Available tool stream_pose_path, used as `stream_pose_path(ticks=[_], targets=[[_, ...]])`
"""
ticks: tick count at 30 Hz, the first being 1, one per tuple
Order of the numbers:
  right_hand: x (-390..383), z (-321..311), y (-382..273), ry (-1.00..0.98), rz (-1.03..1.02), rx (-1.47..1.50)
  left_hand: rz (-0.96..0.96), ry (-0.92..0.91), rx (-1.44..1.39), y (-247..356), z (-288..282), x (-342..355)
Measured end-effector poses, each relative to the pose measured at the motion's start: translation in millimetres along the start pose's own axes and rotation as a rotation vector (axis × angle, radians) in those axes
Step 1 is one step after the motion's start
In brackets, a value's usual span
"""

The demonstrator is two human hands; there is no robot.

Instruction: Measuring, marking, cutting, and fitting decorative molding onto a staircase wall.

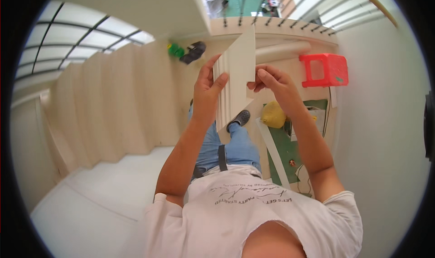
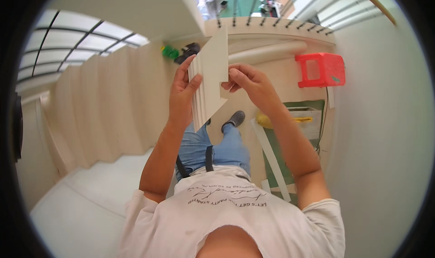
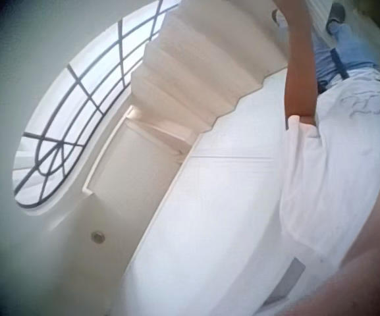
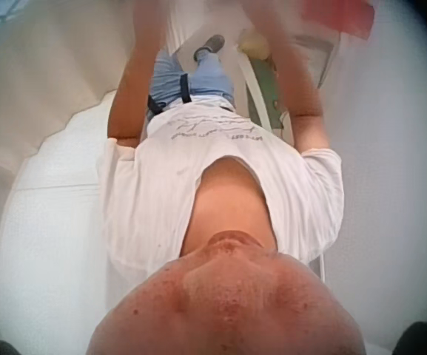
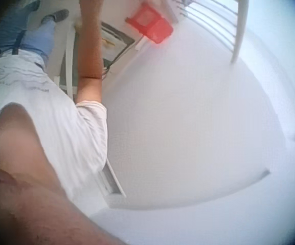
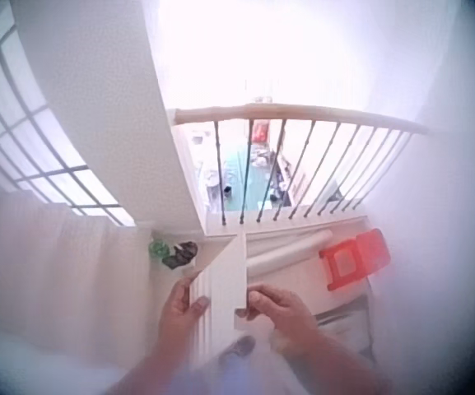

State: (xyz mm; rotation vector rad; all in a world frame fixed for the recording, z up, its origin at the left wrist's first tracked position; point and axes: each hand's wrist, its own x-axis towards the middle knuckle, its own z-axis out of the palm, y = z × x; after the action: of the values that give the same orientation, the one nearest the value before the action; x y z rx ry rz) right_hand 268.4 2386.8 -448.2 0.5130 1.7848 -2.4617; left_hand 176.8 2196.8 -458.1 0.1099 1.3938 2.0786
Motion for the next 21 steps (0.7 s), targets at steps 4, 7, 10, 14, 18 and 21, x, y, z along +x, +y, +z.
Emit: stream_pose_path(ticks=[4,7,10,14,18,21], targets=[[67,79,11,-0.175,0.085,-0.259,0.042,0.220,0.005,42,-81,-15],[103,119,36,-0.191,0.106,-0.506,0.095,0.299,0.198,19,-151,-8],[133,179,58,-0.244,0.115,-0.657,0.076,0.351,0.176,32,-214,-21],[162,259,76,-0.445,0.202,-0.511,0.087,0.438,0.105,54,-294,-48],[201,338,60,-0.567,0.348,-0.504,0.071,0.414,-0.072,95,-355,-64],[227,402,49,-0.590,0.356,-0.437,0.141,0.467,-0.119,140,-400,-72]])
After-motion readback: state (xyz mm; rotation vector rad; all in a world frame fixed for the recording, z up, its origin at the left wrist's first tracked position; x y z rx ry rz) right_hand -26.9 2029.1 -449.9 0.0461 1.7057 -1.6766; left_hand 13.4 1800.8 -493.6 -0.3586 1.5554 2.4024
